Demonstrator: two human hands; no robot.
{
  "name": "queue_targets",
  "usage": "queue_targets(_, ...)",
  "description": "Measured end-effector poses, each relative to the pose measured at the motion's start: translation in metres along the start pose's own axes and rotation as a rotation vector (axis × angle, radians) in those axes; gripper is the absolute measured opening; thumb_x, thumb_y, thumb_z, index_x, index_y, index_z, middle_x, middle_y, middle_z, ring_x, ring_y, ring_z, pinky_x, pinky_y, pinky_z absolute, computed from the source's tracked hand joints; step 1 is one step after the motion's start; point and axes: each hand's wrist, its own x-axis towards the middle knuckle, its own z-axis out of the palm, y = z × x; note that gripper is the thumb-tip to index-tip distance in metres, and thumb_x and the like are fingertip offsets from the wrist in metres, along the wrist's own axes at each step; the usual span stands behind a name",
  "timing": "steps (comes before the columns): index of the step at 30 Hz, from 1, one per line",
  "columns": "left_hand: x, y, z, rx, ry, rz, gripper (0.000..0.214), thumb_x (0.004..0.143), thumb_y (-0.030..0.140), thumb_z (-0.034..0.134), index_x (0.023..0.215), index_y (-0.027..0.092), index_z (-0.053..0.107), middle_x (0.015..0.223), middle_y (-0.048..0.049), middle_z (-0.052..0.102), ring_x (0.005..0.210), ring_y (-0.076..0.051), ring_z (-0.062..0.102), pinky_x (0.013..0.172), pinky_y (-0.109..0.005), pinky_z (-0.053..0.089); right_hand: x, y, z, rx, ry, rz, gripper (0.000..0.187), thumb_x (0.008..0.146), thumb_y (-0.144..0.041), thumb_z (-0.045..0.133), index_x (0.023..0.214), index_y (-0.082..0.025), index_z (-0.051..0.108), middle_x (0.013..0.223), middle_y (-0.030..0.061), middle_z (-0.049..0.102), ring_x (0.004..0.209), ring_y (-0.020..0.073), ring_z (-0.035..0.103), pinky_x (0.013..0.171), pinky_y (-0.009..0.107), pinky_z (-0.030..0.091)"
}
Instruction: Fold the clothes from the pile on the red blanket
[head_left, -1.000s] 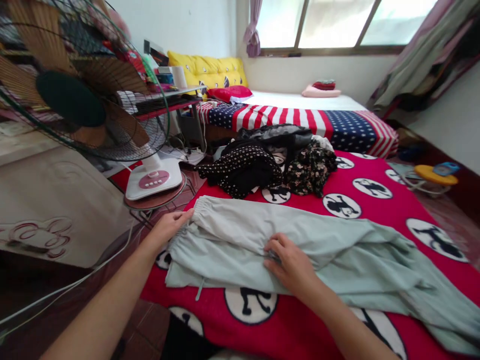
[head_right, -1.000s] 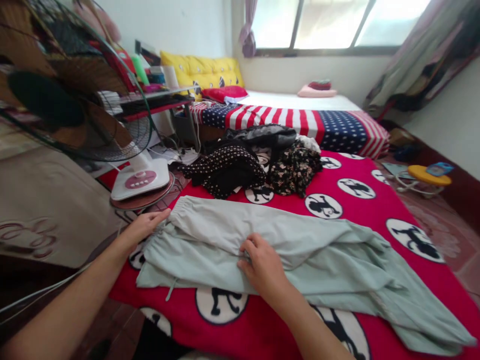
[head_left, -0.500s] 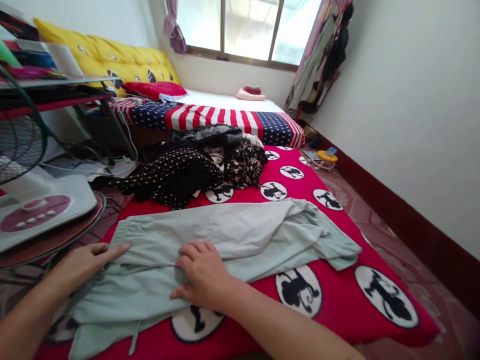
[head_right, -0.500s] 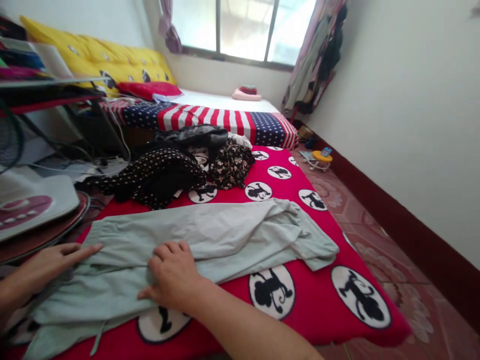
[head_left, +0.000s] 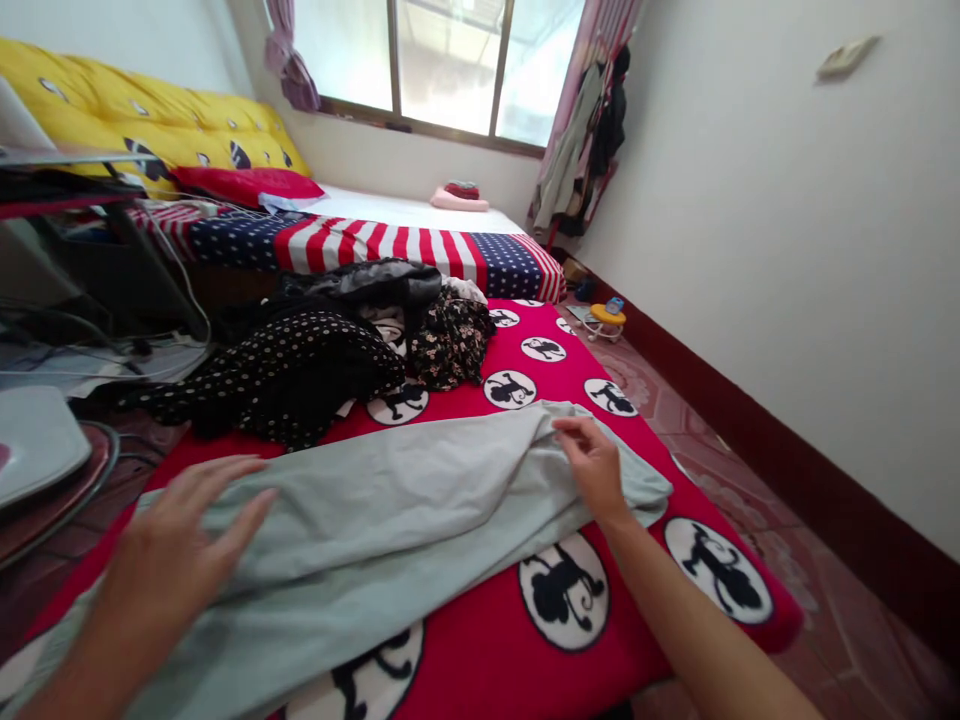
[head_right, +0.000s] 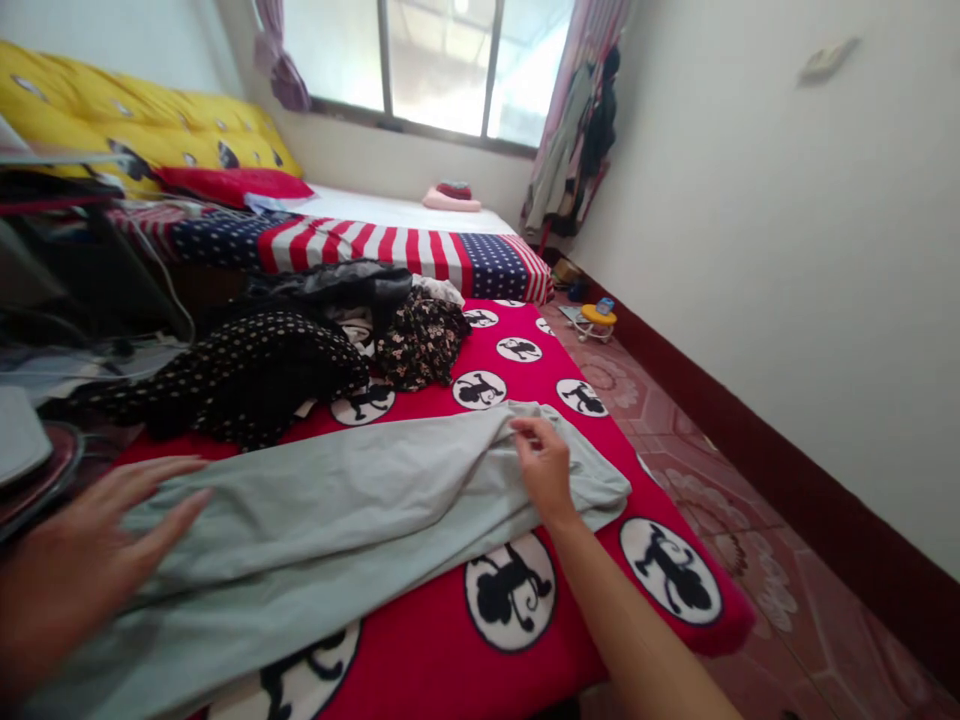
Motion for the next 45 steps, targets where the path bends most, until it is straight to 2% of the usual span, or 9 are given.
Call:
queue_targets(3,0.018,0.075,0.052,-0.21,-0.166,0.2,0.028,0.085,0.039,0.05,0.105,0.026,0.065,0.109,-0.0041,0.067,0.103,-0.026,0.062,0.096,-0.037,0.047,0.034,0.036,-0.033,-0.116,0.04,0.019,0.025,0.078,-0.027,0.056,0.098,-0.016,0.065,0.099,0.0094,0.068,0.087,0.0211,0.062,0.074,0.034,0.05)
queue_targets(6,0.034,0.128,0.112,-0.404,-0.27,0.308,0.031,0.086,0.019,0.041,0.104,0.022,0.066,0.11,-0.0069,0.067,0.105,-0.022,0.062,0.097,-0.037,0.047,0.06,0.057,-0.045,-0.221,-0.133,-0.057,0.036,0.071,-0.02,0.057,0.106,-0.016,0.065,0.11,0.0105,0.065,0.098,0.0229,0.061,0.078,0.036,0.05)
queue_targets(10,0.047,0.158,0.174,-0.517,-0.327,0.325,0.04,0.084,0.009,0.037,0.112,0.019,0.064,0.115,-0.0103,0.065,0.109,-0.022,0.06,0.1,-0.04,0.046,0.084,0.071,-0.039,-0.29,-0.351,-0.174,0.039,0.073,-0.015,0.059,0.11,-0.02,0.067,0.119,0.0106,0.062,0.115,0.024,0.054,0.09,0.04,0.047)
queue_targets(13,0.047,0.156,0.195,-0.504,-0.346,0.256,0.036,0.089,0.017,0.039,0.119,0.018,0.061,0.121,-0.012,0.063,0.115,-0.023,0.058,0.103,-0.042,0.045,0.096,0.08,-0.04,-0.345,-0.442,-0.248,0.023,0.077,-0.017,0.063,0.097,-0.021,0.072,0.124,0.0108,0.06,0.117,0.0249,0.053,0.101,0.045,0.041)
queue_targets(19,0.041,0.144,0.198,-0.39,-0.387,0.211,0.048,0.086,0.036,0.058,0.131,0.021,0.053,0.135,-0.0111,0.057,0.125,-0.028,0.053,0.107,-0.046,0.042,0.103,0.095,-0.065,-0.369,-0.616,-0.432,0.017,0.083,-0.015,0.058,0.088,-0.022,0.073,0.122,0.0086,0.061,0.117,0.0235,0.05,0.102,0.046,0.039)
queue_targets(26,0.04,0.147,0.198,-0.296,-0.39,0.285,0.038,0.079,0.03,0.065,0.117,0.027,0.063,0.137,-0.0077,0.055,0.123,-0.029,0.053,0.105,-0.047,0.046,0.107,0.084,-0.063,-0.507,-0.732,-0.392,0.027,0.086,-0.018,0.049,0.074,-0.021,0.073,0.12,0.0065,0.063,0.114,0.0249,0.05,0.099,0.046,0.039)
queue_targets(32,0.04,0.147,0.198,-0.3,-0.363,0.303,0.038,0.075,0.025,0.066,0.113,0.029,0.065,0.135,-0.0068,0.057,0.121,-0.029,0.055,0.103,-0.047,0.047,0.118,0.07,-0.036,-0.487,-0.485,-0.256,0.008,0.08,-0.026,0.067,0.077,-0.019,0.068,0.102,0.0069,0.065,0.096,0.02,0.059,0.088,0.034,0.044)
queue_targets(39,0.04,0.146,0.198,-0.298,-0.375,0.296,0.037,0.078,0.028,0.063,0.114,0.028,0.063,0.136,-0.006,0.055,0.124,-0.029,0.053,0.105,-0.046,0.046,0.118,0.066,-0.017,-0.751,-0.58,-0.298,0.011,0.08,-0.018,0.063,0.072,-0.018,0.07,0.084,0.0063,0.066,0.084,0.0191,0.058,0.077,0.03,0.041)
queue_targets(45,0.04,0.146,0.198,-0.27,-0.402,0.303,0.044,0.077,0.029,0.065,0.121,0.029,0.061,0.139,-0.0051,0.053,0.125,-0.029,0.052,0.106,-0.046,0.044,0.125,0.076,-0.022,-0.83,-0.4,-0.234,0.01,0.077,-0.019,0.06,0.074,-0.018,0.07,0.087,0.0056,0.066,0.082,0.0188,0.057,0.074,0.029,0.038)
